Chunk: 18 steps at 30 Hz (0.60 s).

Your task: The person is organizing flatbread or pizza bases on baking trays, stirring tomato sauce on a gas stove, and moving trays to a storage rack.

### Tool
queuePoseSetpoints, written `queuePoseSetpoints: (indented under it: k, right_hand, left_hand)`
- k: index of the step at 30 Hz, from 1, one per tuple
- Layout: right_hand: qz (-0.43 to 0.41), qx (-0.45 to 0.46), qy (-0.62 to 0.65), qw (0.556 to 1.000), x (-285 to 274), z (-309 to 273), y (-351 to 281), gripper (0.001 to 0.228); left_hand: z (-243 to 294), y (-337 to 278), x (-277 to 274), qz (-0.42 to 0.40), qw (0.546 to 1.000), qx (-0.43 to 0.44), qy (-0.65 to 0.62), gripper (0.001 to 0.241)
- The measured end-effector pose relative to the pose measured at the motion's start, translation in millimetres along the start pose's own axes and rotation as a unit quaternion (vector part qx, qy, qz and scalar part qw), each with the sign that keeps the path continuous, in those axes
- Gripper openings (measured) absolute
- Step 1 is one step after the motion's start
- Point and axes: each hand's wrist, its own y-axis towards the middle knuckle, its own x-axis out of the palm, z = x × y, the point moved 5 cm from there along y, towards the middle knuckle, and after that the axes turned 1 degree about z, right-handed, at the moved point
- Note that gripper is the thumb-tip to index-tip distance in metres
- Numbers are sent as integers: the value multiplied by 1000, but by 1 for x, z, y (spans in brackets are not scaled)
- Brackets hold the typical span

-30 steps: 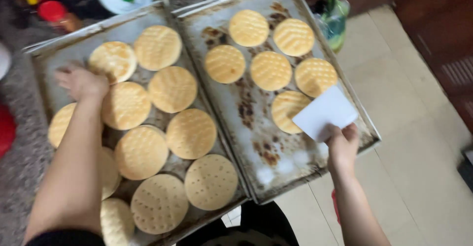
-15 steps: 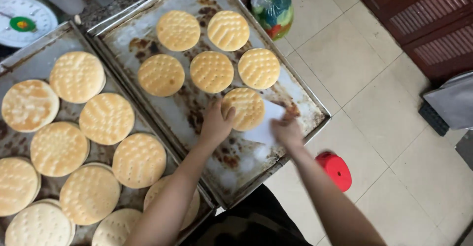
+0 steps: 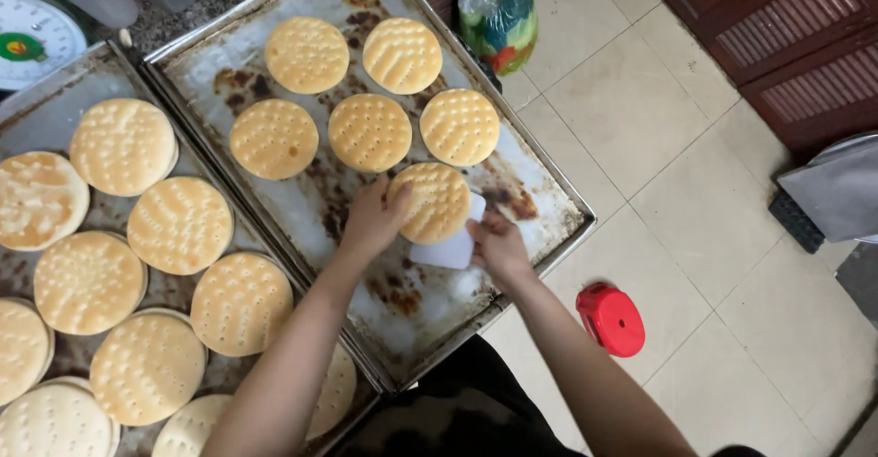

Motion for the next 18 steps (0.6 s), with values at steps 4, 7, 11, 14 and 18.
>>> queuePoseSetpoints:
  k: [4,7,11,14,18]
  right_hand:
    - [14,51,9,999,-14,-11,-22,31]
    - [-1,-70,-111,991,22,31,4,30]
    - [-95,-31,34,994,53,2,-59,55]
    - [-44,22,130,990,43,25,-59,54]
    - [-29,29,137,990,73,25,-51,46]
  left_hand:
    - [-14,5,4,19,991,76,-112,63]
    - [-4,1,-1,11,998,55,-40,58]
    - [-10,3,-1,51,996,66,-23,57]
    - [-21,9,6,-24,998,15,-56,62]
    - [-33,18,10,10,999,24,22,72]
